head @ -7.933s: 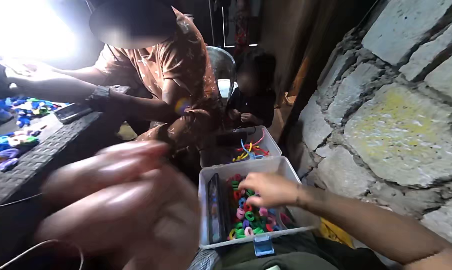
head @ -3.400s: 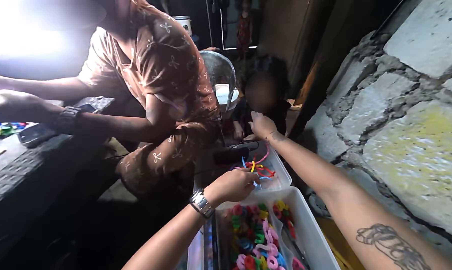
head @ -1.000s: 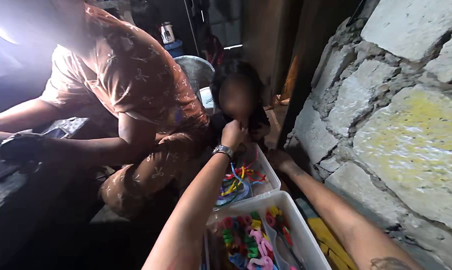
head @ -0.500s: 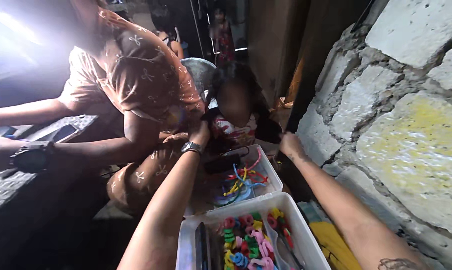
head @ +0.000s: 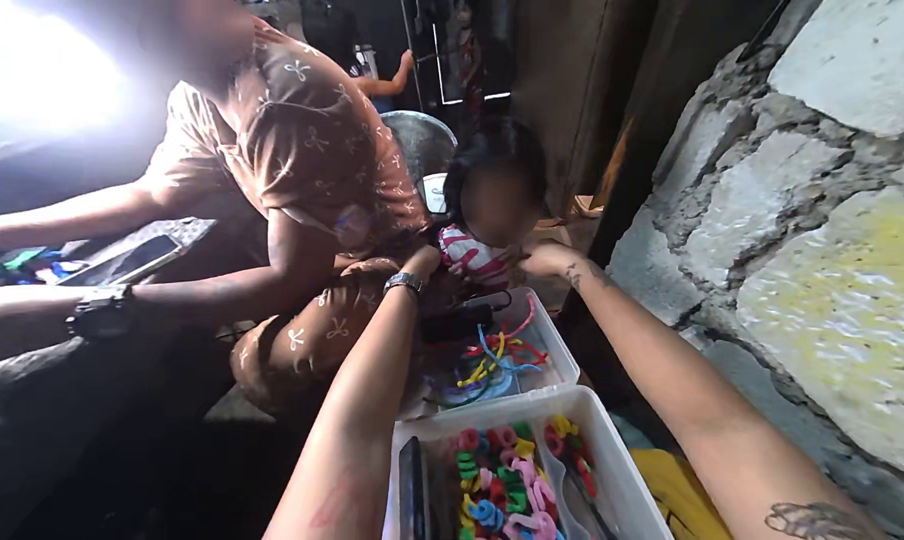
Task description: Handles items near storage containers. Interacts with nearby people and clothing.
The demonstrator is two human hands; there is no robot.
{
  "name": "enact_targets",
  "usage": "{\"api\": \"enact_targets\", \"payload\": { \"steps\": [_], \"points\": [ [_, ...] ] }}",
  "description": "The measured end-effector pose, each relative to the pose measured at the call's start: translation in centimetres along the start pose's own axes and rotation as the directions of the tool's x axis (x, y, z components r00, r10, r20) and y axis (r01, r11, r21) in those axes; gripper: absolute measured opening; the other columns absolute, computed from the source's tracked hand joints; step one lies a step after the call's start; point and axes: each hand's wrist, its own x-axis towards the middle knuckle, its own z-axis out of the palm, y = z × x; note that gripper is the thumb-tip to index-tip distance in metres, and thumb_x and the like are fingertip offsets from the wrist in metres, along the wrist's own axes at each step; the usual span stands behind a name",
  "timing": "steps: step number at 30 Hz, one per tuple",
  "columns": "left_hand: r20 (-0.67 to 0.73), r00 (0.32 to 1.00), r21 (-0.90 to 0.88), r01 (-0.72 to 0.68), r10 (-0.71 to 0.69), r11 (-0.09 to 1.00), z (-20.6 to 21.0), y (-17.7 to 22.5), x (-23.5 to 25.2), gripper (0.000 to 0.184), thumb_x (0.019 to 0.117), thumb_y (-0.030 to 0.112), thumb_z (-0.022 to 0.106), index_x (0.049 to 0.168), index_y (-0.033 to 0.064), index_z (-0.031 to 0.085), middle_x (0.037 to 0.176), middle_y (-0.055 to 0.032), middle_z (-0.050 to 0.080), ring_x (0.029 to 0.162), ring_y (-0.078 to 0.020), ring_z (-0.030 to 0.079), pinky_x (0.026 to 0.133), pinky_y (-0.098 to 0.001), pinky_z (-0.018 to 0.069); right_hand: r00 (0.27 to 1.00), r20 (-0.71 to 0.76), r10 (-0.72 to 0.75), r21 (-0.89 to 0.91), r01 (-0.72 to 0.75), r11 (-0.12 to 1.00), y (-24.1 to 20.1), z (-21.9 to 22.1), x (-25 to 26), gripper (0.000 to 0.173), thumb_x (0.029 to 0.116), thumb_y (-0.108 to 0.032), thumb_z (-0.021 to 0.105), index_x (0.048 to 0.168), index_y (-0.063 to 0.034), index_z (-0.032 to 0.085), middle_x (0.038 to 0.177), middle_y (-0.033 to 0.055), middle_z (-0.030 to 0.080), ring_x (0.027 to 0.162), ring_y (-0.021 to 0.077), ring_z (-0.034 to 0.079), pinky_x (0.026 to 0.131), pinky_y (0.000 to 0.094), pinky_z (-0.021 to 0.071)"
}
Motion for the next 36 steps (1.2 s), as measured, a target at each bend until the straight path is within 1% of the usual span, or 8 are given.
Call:
{"api": "enact_targets", "payload": {
  "steps": [2, 4, 8, 16, 24, 28, 32, 36],
  "points": [
    [0.087, 0.989, -0.195, 0.137, -0.121, 0.971, -0.1, -0.6, 1.4, 0.038, 0.1058, 0.003, 0.044, 0.139, -0.0159, 0.047, 0.145, -0.0318, 0.047, 0.133, -0.0379, 0.049, 0.110, -0.0501, 0.0386, 0.981, 0.022, -0.191, 0.033, 0.190, 0.981, -1.3, 0.2, -0.8, 0.032, 0.1052, -0.021, 0.056, 0.122, 0.0029, 0.068, 0.118, 0.0274, 0.067, 0.113, 0.0410, 0.063, 0.099, 0.0591, 0.0455],
    [-0.342, 0.841, -0.168, -0.494, 0.420, 0.853, 4.8, -9.7, 5.7, 0.036, 0.0983, 0.012, 0.057, 0.112, -0.0208, 0.060, 0.100, -0.0378, 0.062, 0.085, -0.0374, 0.064, 0.069, -0.0390, 0.0546, 0.934, -0.011, -0.356, 0.044, 0.356, 0.933, -3.1, 0.7, -1.1, 0.027, 0.1045, -0.018, 0.056, 0.118, 0.0005, 0.071, 0.114, 0.0223, 0.069, 0.110, 0.0353, 0.065, 0.099, 0.0552, 0.0475],
    [0.134, 0.980, 0.005, 0.150, -0.149, 0.989, 0.5, -3.4, 2.9, 0.036, 0.1031, 0.015, 0.054, 0.130, -0.0080, 0.058, 0.130, -0.0291, 0.060, 0.121, -0.0405, 0.058, 0.103, -0.0579, 0.0446, 0.818, -0.087, -0.569, -0.012, 0.570, 0.822, -7.1, 2.9, -0.9, 0.023, 0.1025, -0.009, 0.055, 0.116, -0.0016, 0.072, 0.118, 0.0181, 0.070, 0.114, 0.0308, 0.065, 0.102, 0.0494, 0.0489],
    [0.229, 0.973, 0.107, -0.014, -0.011, 0.994, 0.6, -4.3, 3.3, 0.040, 0.1064, 0.025, 0.049, 0.132, -0.0039, 0.061, 0.132, -0.0257, 0.061, 0.123, -0.0373, 0.059, 0.105, -0.0565, 0.0440, 0.854, 0.055, -0.517, -0.482, 0.476, 0.736, -9.0, 5.9, 3.8, 0.063, 0.0789, -0.001, 0.076, 0.138, -0.0039, 0.054, 0.131, 0.0209, 0.061, 0.121, 0.0409, 0.059, 0.101, 0.0599, 0.0460],
    [0.091, 0.995, 0.356, 0.000, -0.035, 0.934, -1.3, -1.8, 1.7, 0.045, 0.1001, 0.014, 0.055, 0.140, -0.0065, 0.053, 0.140, -0.0311, 0.055, 0.131, -0.0476, 0.052, 0.106, -0.0666, 0.0406, 0.869, -0.080, -0.488, -0.699, 0.300, 0.649, -6.0, 5.9, 4.7, 0.025, 0.0963, 0.004, 0.056, 0.114, -0.0003, 0.073, 0.135, 0.0185, 0.060, 0.132, 0.0392, 0.050, 0.109, 0.0552, 0.0412],
    [-0.152, 0.988, -0.109, 0.025, -0.042, 0.994, -1.8, -2.8, 1.1, 0.047, 0.1016, 0.011, 0.051, 0.148, 0.0060, 0.049, 0.145, -0.0250, 0.052, 0.136, -0.0418, 0.049, 0.109, -0.0630, 0.0392, 0.875, -0.164, -0.455, -0.647, 0.253, 0.720, -6.9, 5.5, 4.6, 0.024, 0.0962, 0.007, 0.053, 0.111, 0.0045, 0.072, 0.133, 0.0214, 0.059, 0.131, 0.0406, 0.050, 0.107, 0.0535, 0.0429],
    [-0.133, 0.965, -0.674, 0.078, -0.225, 0.735, -2.2, -3.9, -0.5, 0.037, 0.1080, 0.025, 0.049, 0.139, 0.0071, 0.057, 0.136, -0.0178, 0.058, 0.120, -0.0303, 0.057, 0.096, -0.0539, 0.0483, 0.894, -0.167, -0.415, -0.535, 0.272, 0.800, -7.7, 4.1, 4.5, 0.022, 0.0994, 0.002, 0.055, 0.117, 0.0033, 0.069, 0.145, 0.0197, 0.051, 0.134, 0.0436, 0.048, 0.089, 0.0576, 0.0551],
    [-0.028, 0.971, -0.733, 0.140, -0.236, 0.665, -2.0, -4.2, -1.1, 0.044, 0.0994, 0.037, 0.054, 0.129, 0.0053, 0.061, 0.121, -0.0199, 0.063, 0.107, -0.0336, 0.060, 0.085, -0.0563, 0.0504, 0.892, -0.194, -0.409, -0.478, 0.278, 0.833, -8.5, 4.1, 4.5, 0.022, 0.0971, 0.000, 0.061, 0.118, 0.0029, 0.069, 0.145, 0.0200, 0.052, 0.135, 0.0435, 0.048, 0.095, 0.0570, 0.0532]
  ]
}}
